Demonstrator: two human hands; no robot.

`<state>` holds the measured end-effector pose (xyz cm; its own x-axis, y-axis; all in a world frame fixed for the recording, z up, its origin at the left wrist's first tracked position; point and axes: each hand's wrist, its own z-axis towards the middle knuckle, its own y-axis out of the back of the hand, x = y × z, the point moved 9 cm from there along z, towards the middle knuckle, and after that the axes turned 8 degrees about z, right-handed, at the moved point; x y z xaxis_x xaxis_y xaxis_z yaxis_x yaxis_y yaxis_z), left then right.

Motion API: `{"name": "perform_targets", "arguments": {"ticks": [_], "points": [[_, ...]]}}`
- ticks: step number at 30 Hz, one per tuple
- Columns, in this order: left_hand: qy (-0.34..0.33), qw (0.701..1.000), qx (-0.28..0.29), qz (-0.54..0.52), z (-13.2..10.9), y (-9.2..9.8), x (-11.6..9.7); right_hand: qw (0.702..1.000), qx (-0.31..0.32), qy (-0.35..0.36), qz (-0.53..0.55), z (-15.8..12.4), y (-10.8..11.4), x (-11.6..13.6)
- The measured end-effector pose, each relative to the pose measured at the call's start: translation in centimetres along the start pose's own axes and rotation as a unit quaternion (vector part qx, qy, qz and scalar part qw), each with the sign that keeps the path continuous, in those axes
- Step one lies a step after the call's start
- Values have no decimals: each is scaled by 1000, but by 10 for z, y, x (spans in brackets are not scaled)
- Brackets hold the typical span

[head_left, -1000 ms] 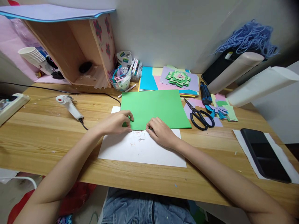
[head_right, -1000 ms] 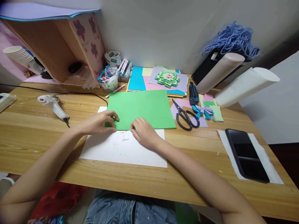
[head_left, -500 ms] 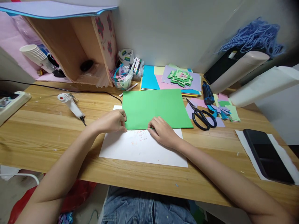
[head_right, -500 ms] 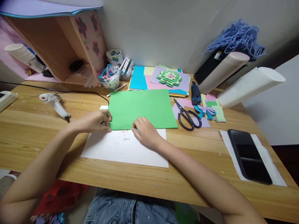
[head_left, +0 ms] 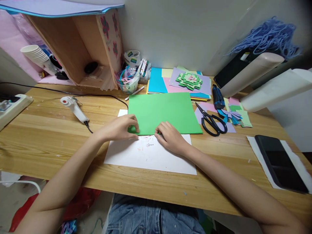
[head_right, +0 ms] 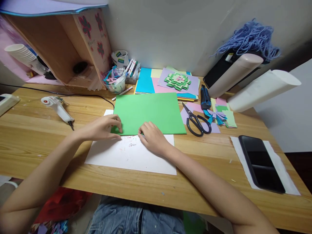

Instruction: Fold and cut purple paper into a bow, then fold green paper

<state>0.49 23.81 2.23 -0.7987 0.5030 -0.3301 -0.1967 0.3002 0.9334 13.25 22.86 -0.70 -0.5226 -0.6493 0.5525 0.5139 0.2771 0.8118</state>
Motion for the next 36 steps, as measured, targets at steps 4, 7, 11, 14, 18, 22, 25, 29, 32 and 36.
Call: {"name": "perform_targets", "arguments": {"ticks": [4,7,11,14,18,22,25,29,32,36], "points": [[-4,998,-59,-1,8,-8,-23,1000,-2,6,-4,-1,0,0],[-21,996,-90,18,12,-19,-35,1000,-5,14,-21,0,0,2],[-17,993,-105,42,13,-25,-36,998,-4,36,-45,3,-2,9],[-7,993,-106,57,13,-24,-33,997,11,59,-53,7,-4,15],[6,993,-100,60,13,-23,-31,996,37,63,-46,11,-4,16],[48,994,-94,15,13,-25,-24,999,53,0,-4,16,-4,9],[105,991,-85,-24,12,-29,-14,995,63,-73,18,20,-4,0],[165,982,-80,-50,10,-30,-4,984,48,-168,24,22,3,-17],[183,978,-80,-67,11,-29,-1,975,53,-212,38,20,8,-26],[192,975,-69,-92,13,-29,5,969,71,-230,60,17,10,-32]]}}
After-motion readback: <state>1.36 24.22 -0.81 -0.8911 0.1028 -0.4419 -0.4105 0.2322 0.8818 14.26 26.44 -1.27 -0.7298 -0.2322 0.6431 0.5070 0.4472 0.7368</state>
